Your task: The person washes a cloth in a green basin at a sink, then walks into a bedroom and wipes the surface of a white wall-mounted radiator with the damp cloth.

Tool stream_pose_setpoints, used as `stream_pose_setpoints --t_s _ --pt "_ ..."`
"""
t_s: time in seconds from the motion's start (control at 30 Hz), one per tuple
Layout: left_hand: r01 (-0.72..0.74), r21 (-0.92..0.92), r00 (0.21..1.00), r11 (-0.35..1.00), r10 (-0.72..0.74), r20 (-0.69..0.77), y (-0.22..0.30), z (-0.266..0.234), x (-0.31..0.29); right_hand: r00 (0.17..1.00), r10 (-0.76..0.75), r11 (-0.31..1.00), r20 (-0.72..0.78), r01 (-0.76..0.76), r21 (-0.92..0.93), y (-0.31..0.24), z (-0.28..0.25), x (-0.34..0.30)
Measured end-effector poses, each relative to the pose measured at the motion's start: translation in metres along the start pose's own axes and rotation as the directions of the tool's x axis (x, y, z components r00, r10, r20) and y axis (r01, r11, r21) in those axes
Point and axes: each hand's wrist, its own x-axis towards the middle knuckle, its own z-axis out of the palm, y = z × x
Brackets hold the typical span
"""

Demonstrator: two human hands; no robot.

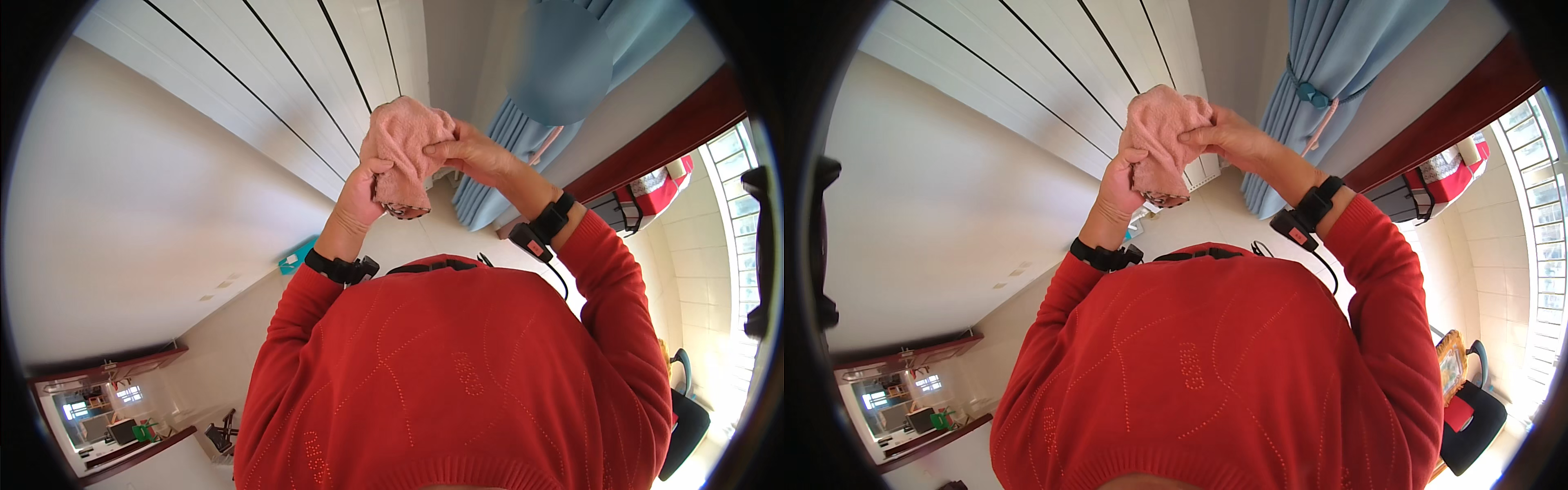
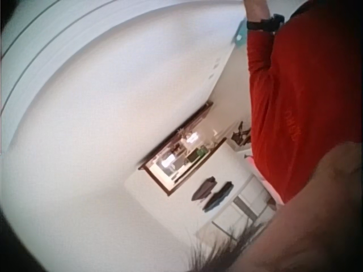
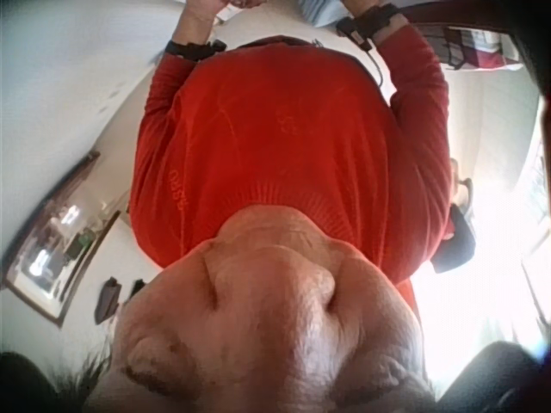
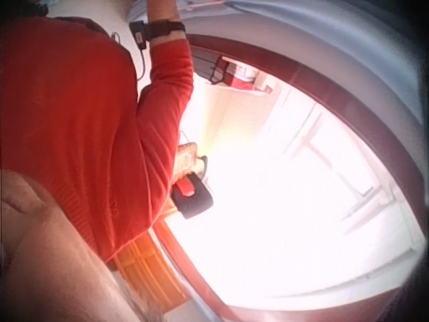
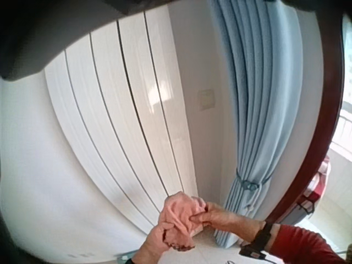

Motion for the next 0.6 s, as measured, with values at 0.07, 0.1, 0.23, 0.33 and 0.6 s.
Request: stream_pose_setpoints --t_s 0.07,0.1,0.23,0.33,0.6 --pt "-0.079 0.206 0.996 0.975 0.086 -0.023 0.003 -0.012 -0.001 1.0 0.003 1.0 -0.003 -0.003 -0.03 -0.001 -0.002 0.003" --pt "-0.13 0.294 0.991 0.947 0.132 0.011 0.006 -0.016 -0.002 1.0 0.013 0.999 -0.025 -0.014 -0.047 -0.002 -0.003 0.004" --pt "-0.19 0.231 0.979 0.954 0.165 0.123 0.017 -0.016 -0.013 0.998 0.055 0.998 -0.02 -0.056 -0.022 -0.009 -0.003 0.002" --pt "-0.202 0.171 0.969 0.964 0.223 -0.11 0.007 0.0 -0.025 0.997 0.068 0.996 0.039 -0.065 -0.061 -0.016 0.003 -0.001" --pt "-0.129 -0.095 0.975 0.987 0.109 -0.194 0.001 -0.021 -0.034 0.951 0.166 0.97 0.26 -0.11 -0.217 -0.029 0.017 -0.006"
